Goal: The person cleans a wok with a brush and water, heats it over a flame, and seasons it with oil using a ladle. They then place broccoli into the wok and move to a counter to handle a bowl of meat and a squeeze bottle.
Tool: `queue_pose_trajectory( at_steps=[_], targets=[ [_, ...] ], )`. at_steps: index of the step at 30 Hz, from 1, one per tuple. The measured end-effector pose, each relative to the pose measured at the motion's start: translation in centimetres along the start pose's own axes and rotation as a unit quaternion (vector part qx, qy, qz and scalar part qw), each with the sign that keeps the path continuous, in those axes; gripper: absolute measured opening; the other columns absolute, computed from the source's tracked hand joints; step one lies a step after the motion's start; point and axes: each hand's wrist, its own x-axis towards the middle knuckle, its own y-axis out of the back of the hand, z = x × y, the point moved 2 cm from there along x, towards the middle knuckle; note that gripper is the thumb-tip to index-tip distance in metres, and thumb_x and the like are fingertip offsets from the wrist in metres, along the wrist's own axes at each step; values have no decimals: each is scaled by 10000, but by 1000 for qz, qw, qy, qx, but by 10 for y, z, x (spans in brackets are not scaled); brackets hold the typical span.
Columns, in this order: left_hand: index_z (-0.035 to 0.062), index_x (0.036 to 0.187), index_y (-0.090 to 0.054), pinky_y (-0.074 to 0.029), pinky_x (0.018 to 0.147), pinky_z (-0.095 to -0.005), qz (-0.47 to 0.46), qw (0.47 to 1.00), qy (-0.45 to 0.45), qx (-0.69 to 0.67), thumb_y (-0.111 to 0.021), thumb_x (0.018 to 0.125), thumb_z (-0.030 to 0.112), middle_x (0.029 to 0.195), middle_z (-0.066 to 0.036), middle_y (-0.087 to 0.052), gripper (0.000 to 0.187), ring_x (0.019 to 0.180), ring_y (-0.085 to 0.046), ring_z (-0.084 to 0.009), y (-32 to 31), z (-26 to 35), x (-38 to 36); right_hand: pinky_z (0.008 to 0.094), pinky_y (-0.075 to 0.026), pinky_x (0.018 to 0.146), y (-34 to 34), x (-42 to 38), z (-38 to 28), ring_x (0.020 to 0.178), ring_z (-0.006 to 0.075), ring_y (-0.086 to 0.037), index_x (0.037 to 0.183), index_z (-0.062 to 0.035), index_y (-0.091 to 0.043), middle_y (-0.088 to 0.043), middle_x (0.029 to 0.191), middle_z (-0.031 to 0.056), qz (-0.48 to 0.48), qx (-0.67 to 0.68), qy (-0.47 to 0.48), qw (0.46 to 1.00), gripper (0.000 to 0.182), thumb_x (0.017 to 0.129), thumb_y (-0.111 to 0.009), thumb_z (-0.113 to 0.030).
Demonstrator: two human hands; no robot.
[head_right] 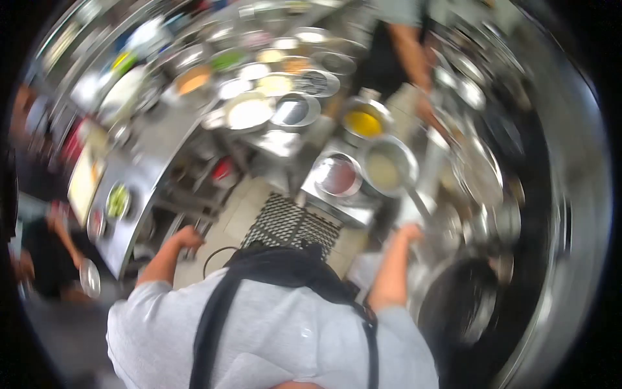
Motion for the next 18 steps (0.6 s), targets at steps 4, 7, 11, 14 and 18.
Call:
queue_pose_trajectory(
  at_steps=[4, 7, 11, 14, 18],
  targets=[
    [-14, 911, -675, -523, 630, -351, 210, 937, 34, -277, -654, 796, 350, 768, -146, -693, 381, 644, -672, -215, 8, -20, -29, 434, -518, 675, 94, -93, 0, 827, 303, -627, 1287, 27, -326, -603, 1056, 193, 46, 692, -142, 706, 677, 869, -612, -423],
    [-36, 914, -647, -508, 597, -336, 431, 827, 87, -349, -635, 847, 369, 734, -139, -669, 411, 612, -646, -194, 11, -90, -11, 339, -491, 512, 105, -151, -27, 667, 270, -599, 1300, 49, -257, -584, 963, 199, 12, 814, -156, 560, 744, 877, -631, -436],
    [1, 1100, -522, -461, 472, -297, 533, 443, 118, -711, -530, 930, 460, 804, -83, -595, 490, 537, -549, -181, 29, -173, -13, 341, -499, 520, 82, -223, -74, 695, 266, -609, 1281, 65, -316, -564, 1044, 225, 11, 736, -78, 672, 746, 868, -637, -467],
    [-7, 1033, -497, -472, 444, -278, 576, 260, 134, -763, -534, 937, 397, 795, -124, -593, 417, 533, -561, -184, 54, -211, -37, 347, -499, 516, 48, -271, -121, 696, 254, -610, 1254, 51, -385, -561, 1039, 211, 31, 687, -30, 725, 701, 864, -642, -471],
    [0, 895, -534, -456, 411, -288, 587, 355, 97, -721, -622, 888, 198, 717, -100, -589, 217, 518, -570, -168, 43, -283, -12, 348, -515, 582, 42, -333, -188, 711, 287, -628, 1154, -4, -543, -636, 962, 174, -133, 563, 289, 763, 451, 885, -621, -356]
  ],
)
